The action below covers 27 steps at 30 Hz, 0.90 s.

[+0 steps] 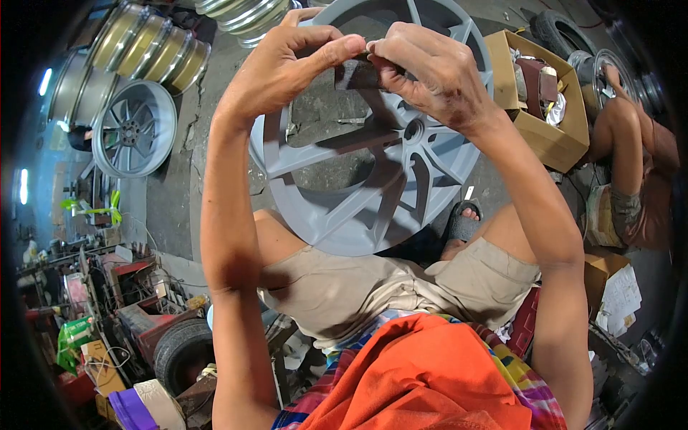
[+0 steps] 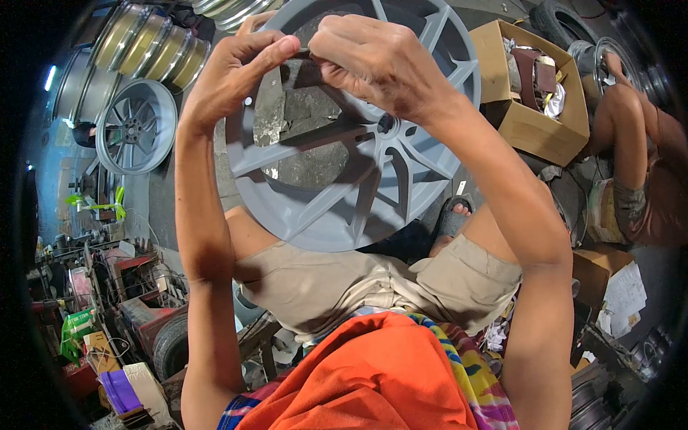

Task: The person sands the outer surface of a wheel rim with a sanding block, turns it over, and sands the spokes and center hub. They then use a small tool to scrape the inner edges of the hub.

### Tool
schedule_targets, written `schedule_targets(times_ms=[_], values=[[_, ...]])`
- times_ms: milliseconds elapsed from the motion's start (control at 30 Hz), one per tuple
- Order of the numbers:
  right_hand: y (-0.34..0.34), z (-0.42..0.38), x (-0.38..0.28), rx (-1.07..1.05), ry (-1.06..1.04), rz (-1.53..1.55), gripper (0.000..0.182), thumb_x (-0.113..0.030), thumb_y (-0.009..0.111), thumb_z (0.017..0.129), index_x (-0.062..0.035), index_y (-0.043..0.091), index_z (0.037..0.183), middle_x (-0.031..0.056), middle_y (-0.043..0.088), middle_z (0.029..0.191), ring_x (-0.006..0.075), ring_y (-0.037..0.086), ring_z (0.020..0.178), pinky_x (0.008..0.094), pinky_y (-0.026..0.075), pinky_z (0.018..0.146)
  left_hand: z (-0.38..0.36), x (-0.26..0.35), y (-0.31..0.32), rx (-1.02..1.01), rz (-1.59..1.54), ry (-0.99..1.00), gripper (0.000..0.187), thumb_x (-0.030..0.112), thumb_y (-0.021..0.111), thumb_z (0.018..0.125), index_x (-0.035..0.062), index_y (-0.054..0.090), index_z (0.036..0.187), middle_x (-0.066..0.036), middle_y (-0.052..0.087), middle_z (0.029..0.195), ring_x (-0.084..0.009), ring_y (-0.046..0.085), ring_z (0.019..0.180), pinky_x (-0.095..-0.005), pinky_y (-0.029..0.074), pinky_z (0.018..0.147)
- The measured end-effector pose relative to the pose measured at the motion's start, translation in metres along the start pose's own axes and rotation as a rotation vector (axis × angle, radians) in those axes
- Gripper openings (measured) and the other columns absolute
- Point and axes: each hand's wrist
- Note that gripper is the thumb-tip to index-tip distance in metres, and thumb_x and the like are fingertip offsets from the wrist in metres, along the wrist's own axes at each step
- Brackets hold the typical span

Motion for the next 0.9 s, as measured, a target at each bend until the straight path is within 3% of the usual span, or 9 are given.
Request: schedule_targets(times_ms=[33,167,300,333,367,433,567,633,900], values=[[-0.001,0.0,0.001,0.009,-0.107,-0.086,0.016,-0.013,0.072,0.088,-0.0057,0.06,0.096,0.0062,0.062,0.091,0.0273,0.067,0.083,0.0373,0.056,0.071,0.0,-0.002,0.002,0.035,-0.024,0.032,0.033,0.036,0.074,0.095,0.0031,0.077,0.098,-0.002,0.067,0.096,-0.0186,0.048,0.122,-0.037,0.037,0.103],[0.003,-0.003,0.007,-0.009,-0.162,-0.108,0.019,-0.011,0.073,0.087,-0.0076,0.061,0.101,0.005,0.06,0.094,0.0266,0.067,0.084,0.0378,0.057,0.071,0.0,-0.002,0.002,0.056,-0.082,0.037,0.035,0.038,0.073,0.096,0.0034,0.077,0.098,-0.002,0.064,0.102,-0.0156,0.051,0.112,-0.034,0.039,0.098],[0.005,-0.005,0.002,0.004,0.11,0.122,0.016,-0.013,0.074,0.092,-0.006,0.069,0.106,0.0035,0.067,0.092,0.0166,0.067,0.079,0.0314,0.056,0.069,0.0,-0.001,0.0,0.03,-0.133,-0.009,0.033,0.036,0.073,0.096,0.0038,0.078,0.1,-0.002,0.066,0.1,-0.0145,0.053,0.11,-0.0325,0.04,0.096],[0.005,-0.004,0.0,0.004,0.242,0.27,0.016,-0.015,0.073,0.095,-0.0058,0.072,0.108,0.0027,0.069,0.092,0.0127,0.067,0.077,0.0296,0.056,0.068,0.002,-0.005,0.0,0.055,-0.056,0.065,0.031,0.035,0.073,0.096,0.0041,0.078,0.1,-0.001,0.067,0.097,-0.0142,0.053,0.109,-0.0323,0.041,0.096],[0.007,-0.007,0.0,0.003,0.242,0.27,0.016,-0.015,0.073,0.095,-0.0058,0.072,0.108,0.0027,0.069,0.092,0.0127,0.067,0.077,0.0296,0.056,0.068,0.002,-0.006,0.001,0.079,0.02,0.14,0.029,0.033,0.073,0.096,0.0044,0.078,0.101,-0.001,0.068,0.094,-0.014,0.054,0.108,-0.0322,0.042,0.095],[0.011,-0.012,0.002,-0.035,0.421,0.392,0.02,-0.019,0.071,0.098,-0.0048,0.075,0.112,0.0023,0.074,0.096,0.0075,0.065,0.077,0.0264,0.055,0.069,0.003,-0.009,0.002,0.093,0.034,0.155,0.028,0.031,0.073,0.097,0.0045,0.079,0.102,0.0,0.067,0.09,-0.0136,0.054,0.106,-0.0319,0.042,0.095],[0.009,-0.008,-0.006,0.0,0.585,0.651,0.023,-0.019,0.071,0.098,-0.0045,0.075,0.116,0.0009,0.074,0.098,0.0071,0.066,0.081,0.0246,0.056,0.071,0.003,-0.008,0.003,0.093,0.016,0.168,0.026,0.03,0.072,0.097,0.0054,0.079,0.102,0.0,0.069,0.088,-0.0132,0.056,0.1,-0.0321,0.044,0.093],[0.007,-0.008,-0.006,-0.027,0.75,0.813,0.021,-0.016,0.067,0.101,-0.0044,0.072,0.118,0.0024,0.072,0.105,0.0101,0.068,0.095,0.0238,0.06,0.082,0.002,-0.005,0.002,0.072,-0.007,0.124,0.026,0.03,0.073,0.097,0.0059,0.079,0.102,0.0,0.07,0.089,-0.0132,0.056,0.1,-0.0321,0.045,0.092],[0.004,-0.01,-0.003,-0.018,0.651,0.792,0.021,-0.014,0.067,0.101,-0.0046,0.073,0.118,0.003,0.072,0.104,0.0101,0.068,0.093,0.0256,0.061,0.079,0.001,-0.011,0.004,0.088,0.013,0.113,0.028,0.034,0.074,0.096,0.0075,0.079,0.1,0.001,0.07,0.09,-0.0129,0.058,0.101,-0.0312,0.046,0.09]])
Point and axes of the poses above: each hand's wrist, its own z-axis towards the middle knuckle, its own y-axis out of the palm, x = y × z
